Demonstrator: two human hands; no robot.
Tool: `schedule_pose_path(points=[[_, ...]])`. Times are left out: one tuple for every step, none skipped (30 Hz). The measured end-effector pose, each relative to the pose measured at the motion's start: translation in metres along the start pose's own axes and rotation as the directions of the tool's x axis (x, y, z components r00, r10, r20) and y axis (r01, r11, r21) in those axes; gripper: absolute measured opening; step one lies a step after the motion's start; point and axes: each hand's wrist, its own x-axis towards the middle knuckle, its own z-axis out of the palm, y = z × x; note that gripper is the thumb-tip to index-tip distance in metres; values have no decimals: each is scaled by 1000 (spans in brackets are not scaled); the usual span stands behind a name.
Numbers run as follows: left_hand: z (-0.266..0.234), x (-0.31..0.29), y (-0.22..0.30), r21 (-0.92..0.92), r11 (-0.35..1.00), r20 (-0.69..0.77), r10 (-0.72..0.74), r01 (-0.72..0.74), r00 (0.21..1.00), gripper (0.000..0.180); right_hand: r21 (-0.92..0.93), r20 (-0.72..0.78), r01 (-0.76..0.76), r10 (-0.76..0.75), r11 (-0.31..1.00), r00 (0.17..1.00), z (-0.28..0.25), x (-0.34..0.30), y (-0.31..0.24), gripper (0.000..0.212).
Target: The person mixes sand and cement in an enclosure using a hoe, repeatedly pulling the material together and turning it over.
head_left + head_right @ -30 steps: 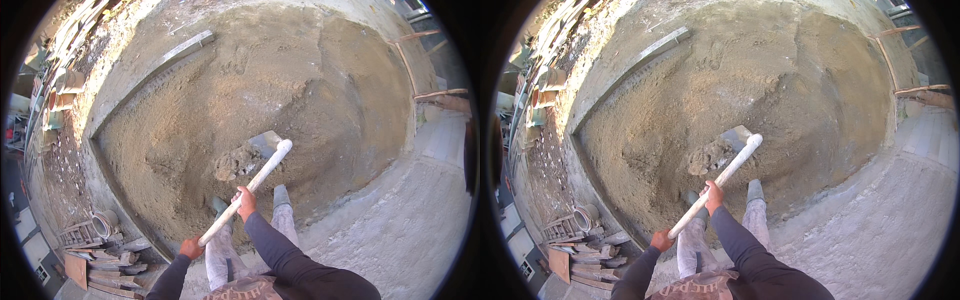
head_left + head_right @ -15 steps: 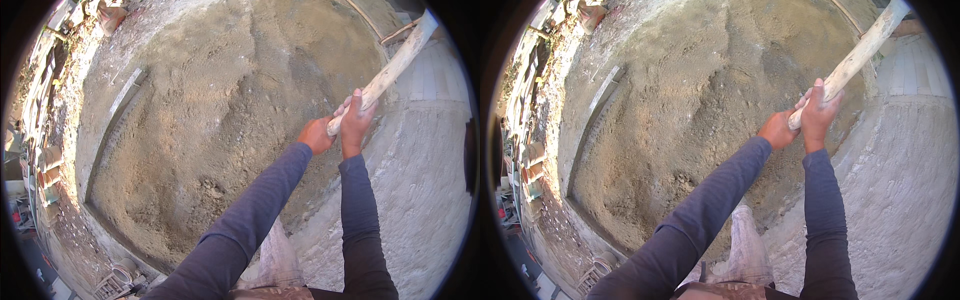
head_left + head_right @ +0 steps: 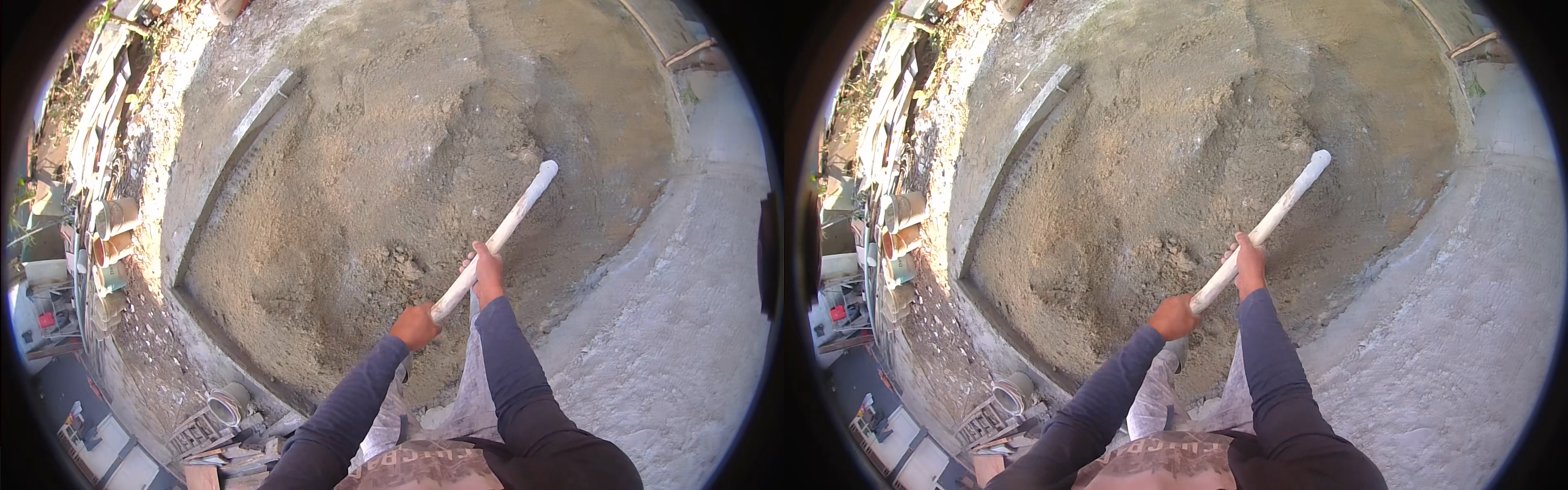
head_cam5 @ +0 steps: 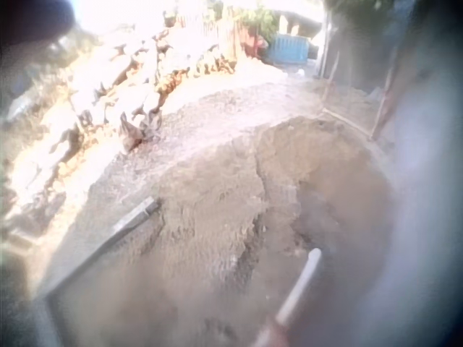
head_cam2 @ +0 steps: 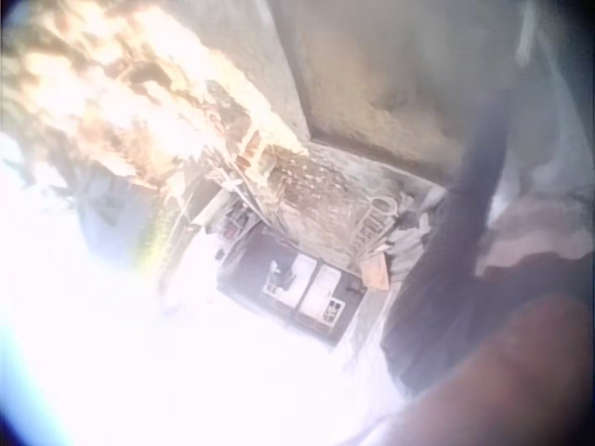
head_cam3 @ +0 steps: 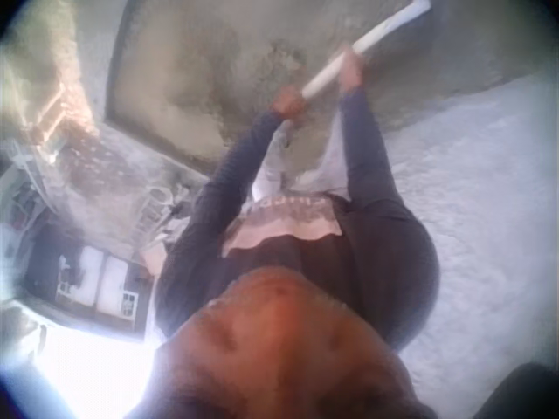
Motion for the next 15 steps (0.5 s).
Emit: schedule_pose_path(points=[[3,-36,-12,-17,1000,18,-15,15,1000,35,75,-41,4,-1,997,999,-12,10,6,16],[9,-73,-33,16,998,-4,-61,61,998,39,179,-20,-36,41,983,999,-20,19,13,16],[11,-109,-51,48,995,-30,-81,82,996,33,281,6,-72,73,957,997,-26,29,20,15],[22,-130,-70,90,991,-26,-99,101,995,33,229,4,-120,122,966,992,-39,38,50,16],[31,-152,-94,102,984,3,-150,149,989,34,181,8,-181,183,967,983,-42,30,88,17],[37,-177,-113,118,968,15,-224,221,974,36,158,-1,-234,237,959,972,-30,2,114,17],[45,-199,-119,84,963,-20,-257,257,966,35,135,-13,-272,276,953,961,-19,-24,122,17],[56,-221,-122,51,954,-35,-293,294,956,34,135,24,-289,289,948,957,-10,-53,116,16],[69,-233,-123,-3,952,-58,-305,305,951,34,137,51,-304,300,943,953,-2,-84,100,15],[83,-234,-122,-61,950,-85,-310,305,947,34,111,72,-266,259,958,963,5,-101,75,16],[96,-222,-113,-125,948,-115,-308,294,944,34,81,94,-216,208,973,974,9,-111,41,16],[104,-196,-96,-181,961,-153,-239,210,959,33,55,125,-166,158,985,980,15,-121,4,17],[106,-162,-69,-229,965,-199,-172,125,965,32,77,194,-38,23,996,981,24,-127,-45,18],[106,-118,-41,-262,965,-251,-98,30,963,30,98,269,128,-150,987,951,31,-128,-94,16],[95,-66,-4,-289,955,-298,-27,-63,954,28,113,342,242,-267,964,901,39,-133,-151,15]])
